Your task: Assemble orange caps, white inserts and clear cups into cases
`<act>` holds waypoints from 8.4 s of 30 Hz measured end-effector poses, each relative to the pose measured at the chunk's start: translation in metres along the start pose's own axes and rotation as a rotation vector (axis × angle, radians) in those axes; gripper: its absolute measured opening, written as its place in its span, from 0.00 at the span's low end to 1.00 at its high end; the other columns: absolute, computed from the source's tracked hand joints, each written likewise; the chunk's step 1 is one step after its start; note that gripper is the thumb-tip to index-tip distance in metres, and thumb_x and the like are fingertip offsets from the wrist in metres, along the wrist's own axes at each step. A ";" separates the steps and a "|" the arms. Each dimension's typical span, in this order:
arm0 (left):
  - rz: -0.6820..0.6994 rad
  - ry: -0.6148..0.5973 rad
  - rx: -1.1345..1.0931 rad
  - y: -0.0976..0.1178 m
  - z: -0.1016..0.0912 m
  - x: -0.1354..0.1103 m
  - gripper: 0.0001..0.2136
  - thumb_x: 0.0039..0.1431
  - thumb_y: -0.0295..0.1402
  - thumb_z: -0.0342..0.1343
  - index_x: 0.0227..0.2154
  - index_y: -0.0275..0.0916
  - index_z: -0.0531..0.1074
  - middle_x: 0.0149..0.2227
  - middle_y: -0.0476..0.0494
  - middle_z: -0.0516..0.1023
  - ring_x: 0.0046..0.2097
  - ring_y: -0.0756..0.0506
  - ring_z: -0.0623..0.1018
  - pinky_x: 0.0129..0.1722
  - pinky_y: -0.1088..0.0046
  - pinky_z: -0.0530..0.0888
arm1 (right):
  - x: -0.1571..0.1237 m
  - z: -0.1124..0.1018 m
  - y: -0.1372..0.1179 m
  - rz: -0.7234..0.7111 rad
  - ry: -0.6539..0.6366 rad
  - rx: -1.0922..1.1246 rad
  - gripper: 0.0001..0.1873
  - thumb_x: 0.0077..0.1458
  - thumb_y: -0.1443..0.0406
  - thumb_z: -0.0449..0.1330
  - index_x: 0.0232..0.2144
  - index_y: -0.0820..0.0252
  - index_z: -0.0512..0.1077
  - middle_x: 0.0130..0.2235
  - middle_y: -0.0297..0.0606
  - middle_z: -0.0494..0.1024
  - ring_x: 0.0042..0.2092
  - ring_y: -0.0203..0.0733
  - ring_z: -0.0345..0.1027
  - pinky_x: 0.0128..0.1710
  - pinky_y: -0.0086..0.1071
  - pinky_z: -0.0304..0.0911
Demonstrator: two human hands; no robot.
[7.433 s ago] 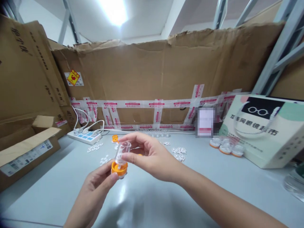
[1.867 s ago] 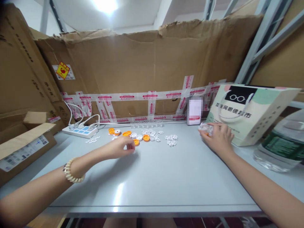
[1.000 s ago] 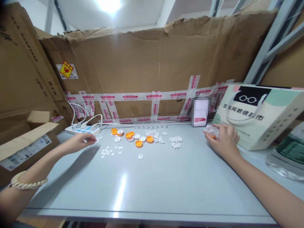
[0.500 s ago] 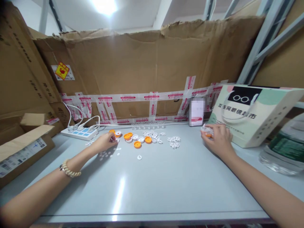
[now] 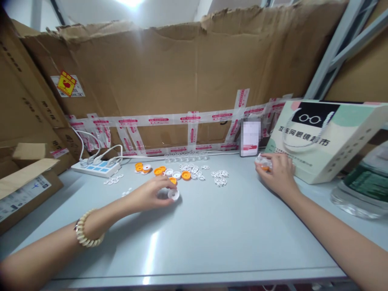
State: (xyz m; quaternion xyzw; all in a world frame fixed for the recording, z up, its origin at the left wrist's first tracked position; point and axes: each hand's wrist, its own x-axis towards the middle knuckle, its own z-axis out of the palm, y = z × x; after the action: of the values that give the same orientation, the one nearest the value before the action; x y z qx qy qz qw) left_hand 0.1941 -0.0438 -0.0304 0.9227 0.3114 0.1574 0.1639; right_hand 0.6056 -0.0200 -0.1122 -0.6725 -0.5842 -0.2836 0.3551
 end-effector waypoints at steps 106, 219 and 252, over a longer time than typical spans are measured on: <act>0.015 0.337 0.142 -0.037 0.021 -0.019 0.10 0.53 0.22 0.51 0.37 0.40 0.71 0.31 0.48 0.79 0.35 0.47 0.78 0.37 0.71 0.73 | -0.030 -0.027 -0.242 -0.230 -0.784 1.101 0.10 0.49 0.64 0.59 0.35 0.57 0.63 0.39 0.38 0.72 0.41 0.39 0.68 0.43 0.38 0.65; 0.366 0.278 0.258 -0.046 0.025 -0.033 0.11 0.62 0.25 0.47 0.44 0.37 0.72 0.40 0.41 0.80 0.37 0.48 0.80 0.33 0.76 0.78 | -0.036 -0.017 -0.231 -0.529 -0.674 1.117 0.07 0.56 0.69 0.56 0.34 0.61 0.75 0.36 0.40 0.79 0.38 0.35 0.73 0.40 0.27 0.69; -0.322 -0.050 0.181 -0.090 -0.038 -0.027 0.05 0.53 0.31 0.54 0.30 0.38 0.74 0.31 0.45 0.77 0.33 0.47 0.75 0.33 0.72 0.72 | -0.034 -0.026 -0.235 -0.504 -0.777 1.078 0.05 0.54 0.66 0.58 0.35 0.61 0.69 0.38 0.41 0.75 0.40 0.37 0.69 0.41 0.31 0.65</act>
State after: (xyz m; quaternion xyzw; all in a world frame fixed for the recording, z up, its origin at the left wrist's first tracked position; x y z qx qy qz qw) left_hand 0.1119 0.0144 -0.0376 0.8756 0.4636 0.0778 0.1109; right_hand 0.3690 -0.0458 -0.0901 -0.3001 -0.8652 0.2319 0.3281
